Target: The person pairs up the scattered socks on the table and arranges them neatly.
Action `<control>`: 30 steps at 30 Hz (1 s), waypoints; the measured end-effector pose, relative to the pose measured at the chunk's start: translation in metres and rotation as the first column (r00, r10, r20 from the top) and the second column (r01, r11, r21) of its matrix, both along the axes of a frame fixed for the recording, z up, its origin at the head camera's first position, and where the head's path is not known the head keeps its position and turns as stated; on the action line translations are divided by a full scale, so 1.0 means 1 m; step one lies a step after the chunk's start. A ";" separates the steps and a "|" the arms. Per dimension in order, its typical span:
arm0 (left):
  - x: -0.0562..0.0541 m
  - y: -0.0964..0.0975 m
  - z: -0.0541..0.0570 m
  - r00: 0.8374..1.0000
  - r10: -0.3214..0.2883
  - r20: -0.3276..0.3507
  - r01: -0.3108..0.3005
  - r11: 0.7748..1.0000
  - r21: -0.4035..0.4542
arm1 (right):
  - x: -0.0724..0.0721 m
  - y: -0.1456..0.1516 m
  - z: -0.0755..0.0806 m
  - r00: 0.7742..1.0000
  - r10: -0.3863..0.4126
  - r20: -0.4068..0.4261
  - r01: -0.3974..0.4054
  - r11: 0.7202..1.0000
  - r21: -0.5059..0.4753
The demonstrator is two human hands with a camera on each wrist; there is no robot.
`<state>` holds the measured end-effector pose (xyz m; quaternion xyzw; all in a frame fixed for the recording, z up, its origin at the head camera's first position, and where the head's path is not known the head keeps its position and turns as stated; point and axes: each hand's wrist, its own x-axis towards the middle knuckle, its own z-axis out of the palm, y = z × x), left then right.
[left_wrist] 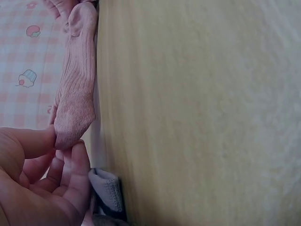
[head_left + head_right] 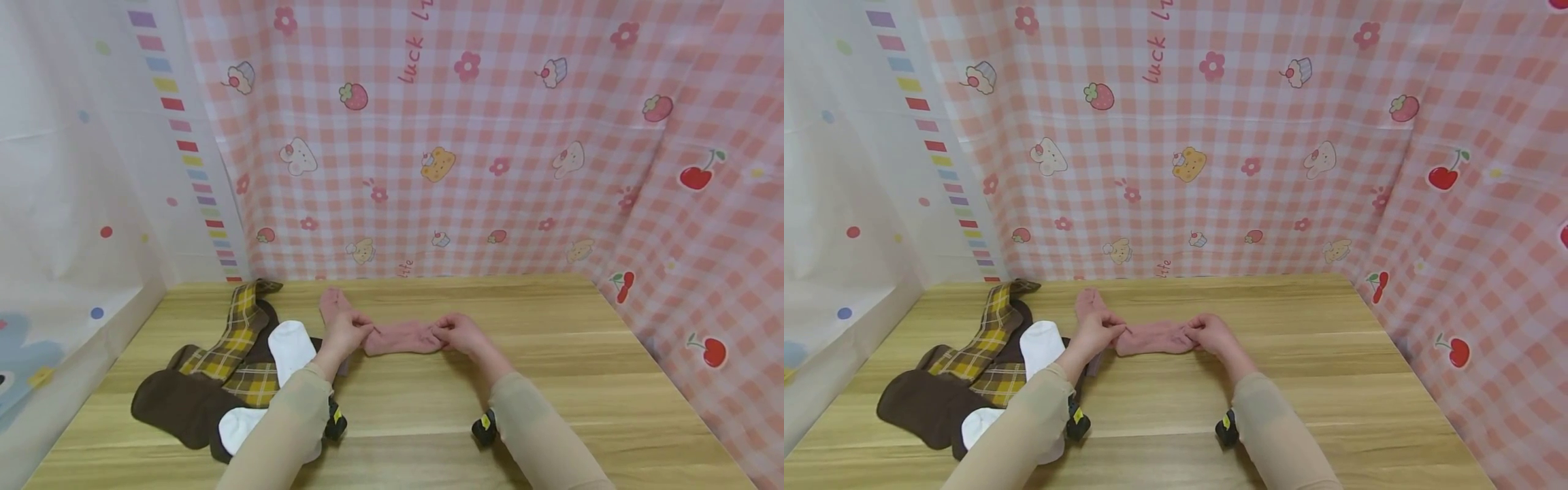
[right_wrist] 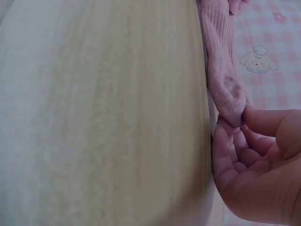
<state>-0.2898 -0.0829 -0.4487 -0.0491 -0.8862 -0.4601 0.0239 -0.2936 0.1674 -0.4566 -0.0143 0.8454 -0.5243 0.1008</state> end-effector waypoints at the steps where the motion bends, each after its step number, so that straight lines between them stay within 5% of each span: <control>1: 0.000 0.000 0.000 1.000 0.001 0.003 0.000 1.000 -0.005 | 0.000 -0.001 0.000 1.000 -0.003 -0.001 0.003 1.000 0.007; 15: 0.004 -0.003 0.001 1.000 0.011 0.003 -0.010 0.994 -0.108 | 0.003 -0.002 0.001 1.000 0.009 -0.012 -0.008 0.996 0.087; 30: 0.007 -0.014 0.002 0.999 0.004 -0.041 -0.008 0.995 -0.104 | 0.006 -0.001 0.002 1.000 0.018 -0.017 -0.017 0.997 0.073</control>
